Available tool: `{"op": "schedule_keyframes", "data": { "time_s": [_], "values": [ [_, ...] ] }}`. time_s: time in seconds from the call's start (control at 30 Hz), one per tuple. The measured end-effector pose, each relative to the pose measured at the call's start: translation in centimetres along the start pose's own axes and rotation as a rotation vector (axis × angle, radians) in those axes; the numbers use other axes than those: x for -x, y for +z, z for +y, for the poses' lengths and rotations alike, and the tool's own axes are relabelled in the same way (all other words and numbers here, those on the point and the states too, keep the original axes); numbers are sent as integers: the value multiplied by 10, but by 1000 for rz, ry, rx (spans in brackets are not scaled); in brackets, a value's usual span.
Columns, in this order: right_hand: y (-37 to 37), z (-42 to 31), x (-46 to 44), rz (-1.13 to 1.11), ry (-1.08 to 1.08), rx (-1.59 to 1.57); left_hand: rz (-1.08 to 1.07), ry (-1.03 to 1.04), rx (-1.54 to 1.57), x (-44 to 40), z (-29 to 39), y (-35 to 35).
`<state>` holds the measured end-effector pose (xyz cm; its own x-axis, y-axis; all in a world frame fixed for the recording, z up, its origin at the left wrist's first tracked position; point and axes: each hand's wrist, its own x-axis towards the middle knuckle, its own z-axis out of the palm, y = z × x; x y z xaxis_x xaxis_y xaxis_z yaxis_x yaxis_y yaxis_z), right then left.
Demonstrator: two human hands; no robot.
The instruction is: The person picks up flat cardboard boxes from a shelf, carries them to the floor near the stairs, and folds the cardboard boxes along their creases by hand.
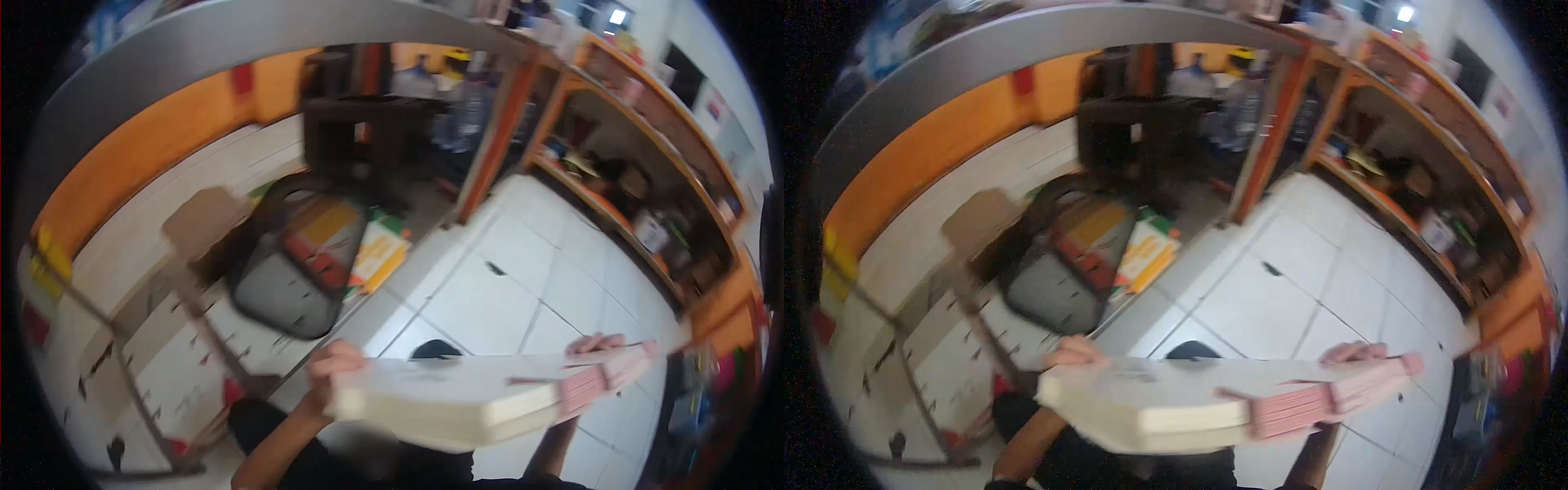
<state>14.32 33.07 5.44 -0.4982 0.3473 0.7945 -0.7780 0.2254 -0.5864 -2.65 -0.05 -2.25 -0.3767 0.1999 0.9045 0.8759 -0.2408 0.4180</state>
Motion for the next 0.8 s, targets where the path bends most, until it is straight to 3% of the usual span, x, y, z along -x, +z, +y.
{"op": "schedule_keyframes", "data": {
  "time_s": [0.1,0.23,0.5,0.73,0.8],
  "values": [
    [19,2,-23,53,34,256,-7,-31,-66,-14,26,1],
    [107,36,-39,-101,84,485,101,-72,40,-17,31,14],
    [205,64,0,-453,324,298,129,-379,36,-14,26,-1],
    [246,73,29,-744,495,117,143,-445,-37,13,14,13],
    [260,65,29,-865,546,73,89,-361,-339,26,16,12]
  ]
}}
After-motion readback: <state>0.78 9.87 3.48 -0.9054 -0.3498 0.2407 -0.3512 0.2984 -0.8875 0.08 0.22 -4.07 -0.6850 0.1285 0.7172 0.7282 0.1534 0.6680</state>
